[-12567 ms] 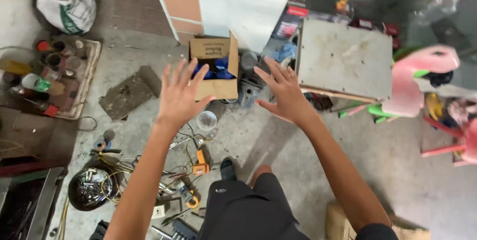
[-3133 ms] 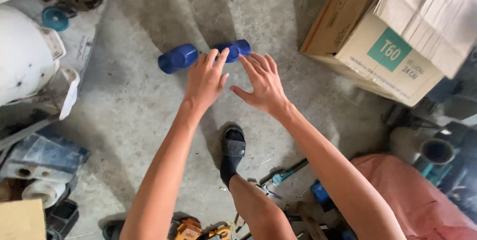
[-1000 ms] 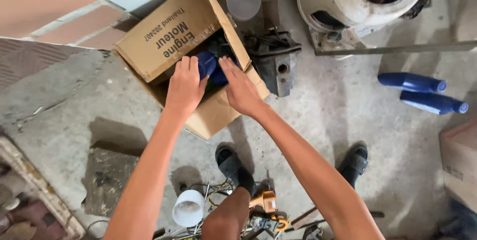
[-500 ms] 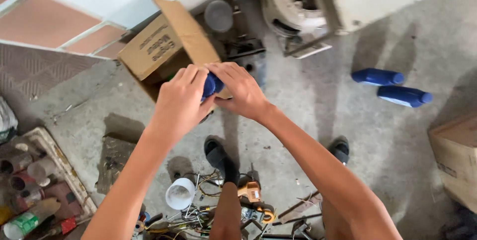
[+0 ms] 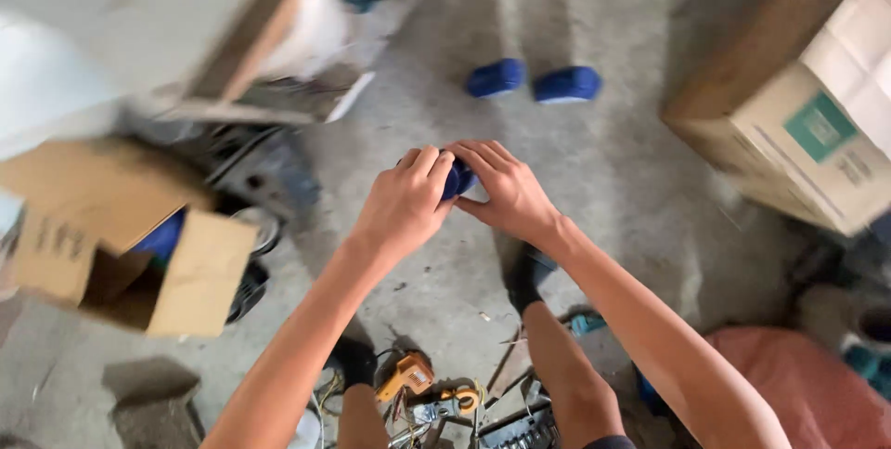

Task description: The person picks up a small box from a shelf, places it on a workbench, then retrieves a green box labeled 'HIGH PRESSURE WASHER PUMP' and places it on the same bench. They open the green box, remove a black pump, and place it on the bench. Finally, they remove several blue plastic bottles from a cardboard box on the floor and place them nearby.

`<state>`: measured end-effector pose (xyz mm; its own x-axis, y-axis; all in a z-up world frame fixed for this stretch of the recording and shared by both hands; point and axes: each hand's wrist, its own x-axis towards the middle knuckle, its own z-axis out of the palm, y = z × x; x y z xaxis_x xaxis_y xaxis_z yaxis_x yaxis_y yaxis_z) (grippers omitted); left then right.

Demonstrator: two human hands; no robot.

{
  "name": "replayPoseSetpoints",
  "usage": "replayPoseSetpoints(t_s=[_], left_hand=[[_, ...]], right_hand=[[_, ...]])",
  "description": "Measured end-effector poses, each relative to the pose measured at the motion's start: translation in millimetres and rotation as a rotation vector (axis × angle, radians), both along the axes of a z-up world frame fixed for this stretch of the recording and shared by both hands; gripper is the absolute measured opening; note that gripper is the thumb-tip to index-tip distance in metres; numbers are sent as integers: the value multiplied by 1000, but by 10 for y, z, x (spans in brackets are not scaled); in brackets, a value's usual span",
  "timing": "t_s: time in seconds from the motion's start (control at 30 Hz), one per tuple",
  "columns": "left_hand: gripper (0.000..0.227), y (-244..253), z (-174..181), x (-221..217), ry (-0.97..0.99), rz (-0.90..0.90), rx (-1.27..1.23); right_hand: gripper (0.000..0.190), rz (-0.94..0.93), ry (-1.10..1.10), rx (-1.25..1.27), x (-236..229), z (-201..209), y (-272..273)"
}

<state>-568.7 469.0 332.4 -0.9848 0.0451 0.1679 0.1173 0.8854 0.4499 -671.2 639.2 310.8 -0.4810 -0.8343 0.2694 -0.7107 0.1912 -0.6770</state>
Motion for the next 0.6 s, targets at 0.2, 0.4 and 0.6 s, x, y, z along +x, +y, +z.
replayPoseSetpoints(t_s=[0.2,0.4,0.6], left_hand=[[50,1272,-711,-1471,-41,-169,99],[42,2299,-1464,-2604,-80,-209,124],[30,2930,-2349,-3481,-144,-224,47]], right_hand=[[70,-269,-103,85,-1036,-554,1509],[49,-560,-375,48,-1700,-1353,2670],[67,-582,-730,-128,-2220,-2430,3123]])
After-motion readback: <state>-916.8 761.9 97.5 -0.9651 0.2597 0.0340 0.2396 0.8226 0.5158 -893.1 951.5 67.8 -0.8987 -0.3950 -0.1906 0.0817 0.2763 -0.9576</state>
